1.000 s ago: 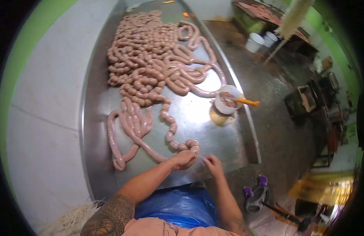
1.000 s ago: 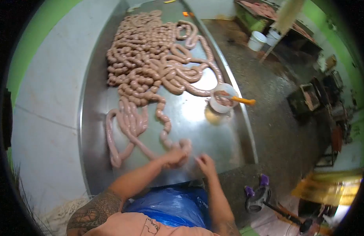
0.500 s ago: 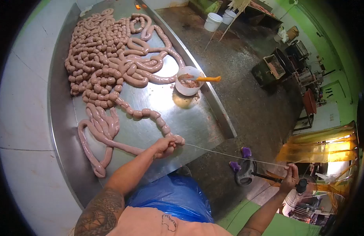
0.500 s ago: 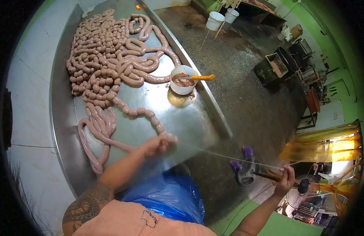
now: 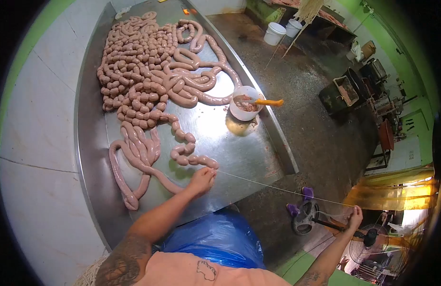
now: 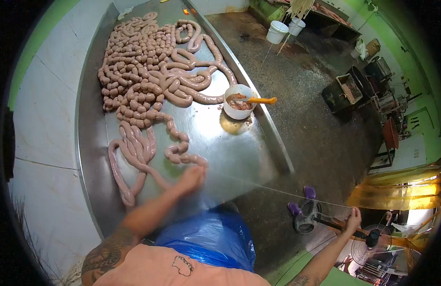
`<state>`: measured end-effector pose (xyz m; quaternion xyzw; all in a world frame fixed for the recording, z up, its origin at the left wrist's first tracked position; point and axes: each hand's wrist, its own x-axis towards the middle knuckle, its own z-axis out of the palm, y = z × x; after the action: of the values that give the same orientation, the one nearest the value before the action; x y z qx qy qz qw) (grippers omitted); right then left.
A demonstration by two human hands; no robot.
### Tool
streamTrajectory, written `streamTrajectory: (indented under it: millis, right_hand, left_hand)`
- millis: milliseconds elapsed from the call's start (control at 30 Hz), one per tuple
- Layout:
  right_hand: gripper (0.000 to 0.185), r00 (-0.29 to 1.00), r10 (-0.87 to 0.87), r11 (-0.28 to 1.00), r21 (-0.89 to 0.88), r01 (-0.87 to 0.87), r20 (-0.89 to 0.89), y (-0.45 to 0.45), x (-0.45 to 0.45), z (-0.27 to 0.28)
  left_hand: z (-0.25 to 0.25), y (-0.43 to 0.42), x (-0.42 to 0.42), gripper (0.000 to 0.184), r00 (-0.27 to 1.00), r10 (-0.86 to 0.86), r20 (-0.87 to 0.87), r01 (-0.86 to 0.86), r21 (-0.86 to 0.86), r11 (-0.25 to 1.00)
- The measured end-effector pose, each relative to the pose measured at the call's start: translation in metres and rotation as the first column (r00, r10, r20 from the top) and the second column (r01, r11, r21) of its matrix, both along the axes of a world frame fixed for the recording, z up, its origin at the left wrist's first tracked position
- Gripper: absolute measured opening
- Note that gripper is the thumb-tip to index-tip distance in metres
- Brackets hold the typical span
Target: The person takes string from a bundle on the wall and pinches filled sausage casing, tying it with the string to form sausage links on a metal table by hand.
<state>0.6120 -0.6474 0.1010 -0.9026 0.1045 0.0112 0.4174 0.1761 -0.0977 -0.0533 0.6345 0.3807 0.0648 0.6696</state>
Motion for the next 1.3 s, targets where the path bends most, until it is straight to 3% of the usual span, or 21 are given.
streamTrajectory:
  millis: [67,133,167,267,333,400,467,500,567,600,633,733,767,833,867,933,1033,1100,1167,1233,1300]
  right_hand:
    - [0.016,0.959,-0.032,0.970,0.242,-0.039,0.282,0.014,-0.012,0.001]
    - [0.018,0.758,-0.060,0.811,0.474,-0.341,0.649,0.064,-0.049,0.012]
    - [0.018,0.702,0.034,0.783,0.418,-0.462,0.712,0.122,-0.096,0.023]
    - [0.017,0.309,0.669,0.418,0.001,-0.908,0.677,0.274,-0.225,0.013]
    - [0.021,-0.165,0.922,-0.149,-0.074,-0.986,0.350,0.357,-0.269,-0.047]
    - [0.021,-0.318,0.919,-0.320,-0.031,-0.947,0.233,0.381,-0.284,-0.120]
    - [0.029,0.005,0.954,-0.114,0.377,-0.919,0.301,0.384,-0.291,-0.176]
    - [0.029,-0.014,0.948,-0.143,0.387,-0.911,0.317,0.388,-0.292,-0.202]
    - [0.034,0.364,0.924,0.270,0.872,-0.409,-0.116,0.402,-0.295,-0.248]
    - [0.036,0.264,0.944,0.224,0.973,-0.062,-0.200,0.419,-0.302,-0.270]
    - [0.036,0.238,0.952,0.213,0.976,-0.051,-0.195,0.441,-0.317,-0.263]
    - [0.040,0.175,0.897,0.378,0.909,0.175,-0.406,0.508,-0.356,-0.219]
    - [0.037,0.099,0.987,0.104,0.971,0.215,-0.128,0.513,-0.359,-0.214]
    - [0.035,0.064,0.984,-0.175,0.950,0.259,0.163,0.505,-0.350,-0.225]
    - [0.031,0.090,0.996,0.046,0.967,-0.250,-0.024,0.491,-0.334,-0.252]
    - [0.025,0.210,0.959,0.279,0.503,-0.818,-0.190,0.434,-0.273,-0.242]
    - [0.021,0.454,0.890,0.455,0.040,-0.890,-0.037,0.291,-0.173,-0.139]
    - [0.016,0.541,0.817,0.557,-0.510,-0.655,0.198,0.134,-0.076,-0.088]
    - [0.017,0.757,0.498,0.842,-0.446,-0.304,0.424,-0.015,-0.019,0.011]
    - [0.020,0.738,0.235,0.961,-0.266,-0.078,0.632,-0.115,0.004,0.085]
    - [0.021,0.554,-0.082,0.913,0.285,-0.291,0.828,-0.033,-0.047,0.127]
  left_hand:
    - [-0.062,-0.005,0.014,0.021,0.998,0.018,-0.053,-0.010,0.139,0.990]
    - [-0.089,-0.016,0.018,0.024,0.995,0.015,-0.102,0.054,0.635,0.771]
    - [-0.079,-0.022,0.016,0.024,0.994,0.018,-0.106,0.053,0.627,0.777]
    - [-0.041,-0.027,0.007,0.029,0.995,0.050,-0.085,0.070,0.966,0.250]
    - [-0.054,-0.029,-0.006,0.033,0.944,0.116,-0.309,0.248,0.895,0.370]
    - [-0.068,-0.026,-0.007,0.033,0.905,0.013,-0.426,0.340,0.739,0.582]
    - [-0.070,-0.021,-0.005,0.033,0.860,-0.081,-0.504,0.385,0.536,0.752]
    - [-0.068,-0.024,-0.004,0.032,0.930,-0.006,-0.369,0.193,0.473,0.860]
    - [-0.057,-0.024,-0.003,0.032,0.963,0.109,-0.247,-0.005,0.390,0.921]
    - [-0.045,-0.024,-0.003,0.033,0.990,0.119,-0.080,-0.078,0.398,0.914]
    - [-0.039,-0.024,-0.003,0.034,0.988,0.130,0.087,-0.154,0.392,0.907]
    - [-0.051,-0.013,-0.015,0.038,0.991,0.103,-0.085,-0.028,0.625,0.780]
    - [-0.042,-0.008,-0.022,0.039,0.984,0.097,-0.148,0.031,0.683,0.729]
    - [0.028,0.011,-0.012,0.039,0.954,-0.010,-0.300,-0.038,-0.155,0.987]
    - [0.012,0.006,-0.008,0.027,0.985,0.138,-0.103,-0.162,-0.275,0.948]
    - [-0.003,0.002,0.006,0.025,0.982,0.019,-0.190,-0.050,-0.161,0.986]
    - [-0.043,0.010,0.015,0.023,0.983,-0.145,-0.110,0.156,0.096,0.983]
    - [-0.062,0.025,0.022,0.021,0.977,0.082,-0.197,-0.187,-0.604,0.775]
    - [-0.073,0.027,0.023,0.021,0.983,0.044,-0.176,-0.145,-0.611,0.778]
    - [-0.079,0.029,0.023,0.021,0.985,0.019,-0.173,-0.120,-0.597,0.793]
    - [-0.090,0.029,0.025,0.021,0.983,0.015,-0.181,-0.118,-0.573,0.811]
